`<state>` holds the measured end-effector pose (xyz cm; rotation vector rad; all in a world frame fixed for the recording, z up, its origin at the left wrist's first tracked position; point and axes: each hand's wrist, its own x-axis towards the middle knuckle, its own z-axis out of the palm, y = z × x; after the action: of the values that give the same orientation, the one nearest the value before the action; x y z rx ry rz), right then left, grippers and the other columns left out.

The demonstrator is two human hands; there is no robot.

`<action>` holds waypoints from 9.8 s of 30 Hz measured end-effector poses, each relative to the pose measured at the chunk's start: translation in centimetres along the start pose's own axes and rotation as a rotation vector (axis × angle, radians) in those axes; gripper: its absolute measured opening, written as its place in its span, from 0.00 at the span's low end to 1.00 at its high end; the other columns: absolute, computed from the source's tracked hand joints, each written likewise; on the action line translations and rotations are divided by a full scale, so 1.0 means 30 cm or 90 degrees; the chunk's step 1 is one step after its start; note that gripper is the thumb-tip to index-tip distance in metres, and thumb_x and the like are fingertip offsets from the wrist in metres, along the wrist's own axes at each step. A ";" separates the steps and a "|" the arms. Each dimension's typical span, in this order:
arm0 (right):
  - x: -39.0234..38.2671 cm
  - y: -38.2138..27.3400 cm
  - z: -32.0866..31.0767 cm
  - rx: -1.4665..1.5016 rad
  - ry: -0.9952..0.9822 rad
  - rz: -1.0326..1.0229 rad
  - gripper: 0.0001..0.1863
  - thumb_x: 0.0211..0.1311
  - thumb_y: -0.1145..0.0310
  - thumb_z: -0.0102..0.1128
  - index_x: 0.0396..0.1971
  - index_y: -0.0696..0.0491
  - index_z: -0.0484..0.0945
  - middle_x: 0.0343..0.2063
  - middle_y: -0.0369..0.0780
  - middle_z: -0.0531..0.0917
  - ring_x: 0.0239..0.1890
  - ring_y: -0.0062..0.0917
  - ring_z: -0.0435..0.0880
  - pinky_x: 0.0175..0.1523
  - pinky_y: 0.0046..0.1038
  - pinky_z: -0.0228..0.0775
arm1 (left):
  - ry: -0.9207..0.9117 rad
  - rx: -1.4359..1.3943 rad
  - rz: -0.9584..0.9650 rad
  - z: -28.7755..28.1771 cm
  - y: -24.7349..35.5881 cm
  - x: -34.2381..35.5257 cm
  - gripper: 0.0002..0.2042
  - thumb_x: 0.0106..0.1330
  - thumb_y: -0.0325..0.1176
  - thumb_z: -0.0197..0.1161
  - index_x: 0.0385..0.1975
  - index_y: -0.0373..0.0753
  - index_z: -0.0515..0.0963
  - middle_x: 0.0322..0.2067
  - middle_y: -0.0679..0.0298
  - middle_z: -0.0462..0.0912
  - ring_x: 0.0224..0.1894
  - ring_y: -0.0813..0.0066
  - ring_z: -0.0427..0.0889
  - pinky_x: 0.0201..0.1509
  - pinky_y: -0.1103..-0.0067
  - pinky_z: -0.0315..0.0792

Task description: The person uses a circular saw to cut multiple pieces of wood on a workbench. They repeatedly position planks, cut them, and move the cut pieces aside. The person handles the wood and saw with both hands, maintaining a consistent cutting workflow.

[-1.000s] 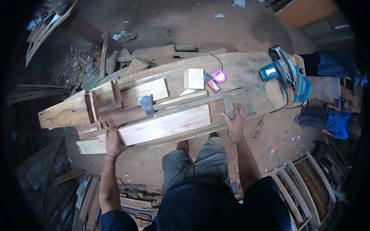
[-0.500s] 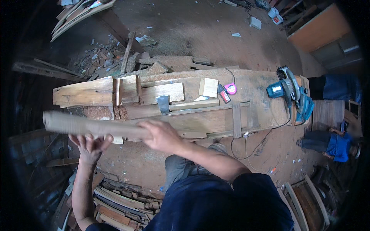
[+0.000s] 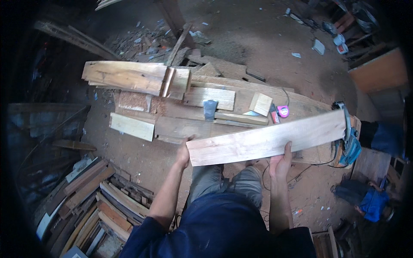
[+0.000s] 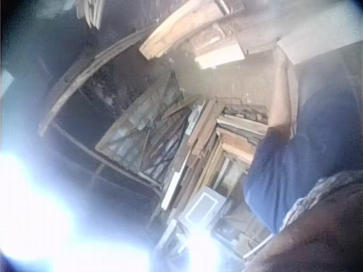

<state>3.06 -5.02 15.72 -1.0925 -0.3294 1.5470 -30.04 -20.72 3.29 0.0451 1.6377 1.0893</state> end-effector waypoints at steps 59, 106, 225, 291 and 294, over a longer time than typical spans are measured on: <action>0.129 0.362 -0.102 -1.313 -0.566 -0.298 0.53 0.51 0.51 0.79 0.75 0.50 0.62 0.71 0.56 0.63 0.76 0.53 0.58 0.82 0.58 0.35 | 0.251 0.215 0.197 -0.706 0.034 0.275 0.15 0.79 0.46 0.60 0.42 0.39 0.84 0.32 0.74 0.78 0.35 0.83 0.70 0.39 0.82 0.66; 0.541 -0.266 -0.499 -1.385 -0.698 -0.324 0.64 0.34 0.58 0.87 0.73 0.59 0.58 0.72 0.58 0.59 0.71 0.57 0.61 0.76 0.52 0.56 | 0.248 0.247 0.345 0.766 -0.294 0.089 0.12 0.73 0.38 0.61 0.46 0.39 0.86 0.42 0.52 0.87 0.48 0.49 0.85 0.54 0.62 0.77; 0.981 -0.841 -1.172 -0.873 0.087 0.076 0.45 0.75 0.32 0.46 0.74 0.57 0.65 0.70 0.44 0.74 0.73 0.37 0.67 0.73 0.43 0.58 | -0.270 0.861 0.843 0.822 -0.119 0.143 0.54 0.44 0.59 0.78 0.76 0.52 0.64 0.72 0.54 0.66 0.72 0.50 0.66 0.79 0.54 0.54; 0.807 -0.581 -0.973 -0.964 0.048 -0.044 0.36 0.82 0.43 0.43 0.65 0.63 0.73 0.61 0.49 0.80 0.60 0.38 0.81 0.65 0.37 0.72 | -0.293 0.813 0.809 0.776 -0.149 0.156 0.57 0.35 0.55 0.84 0.75 0.56 0.67 0.71 0.56 0.67 0.73 0.50 0.65 0.81 0.53 0.50; 0.927 -0.694 -1.185 -0.959 0.148 -0.076 0.33 0.80 0.41 0.44 0.57 0.59 0.80 0.51 0.43 0.84 0.52 0.33 0.83 0.53 0.32 0.77 | -0.281 0.828 0.825 0.776 -0.129 0.161 0.56 0.37 0.56 0.84 0.75 0.56 0.66 0.71 0.57 0.67 0.73 0.51 0.65 0.81 0.53 0.50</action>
<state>46.14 13.60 -0.64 -2.2711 -1.4863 0.8645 -11.74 -5.96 -2.01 2.2286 1.5412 0.5278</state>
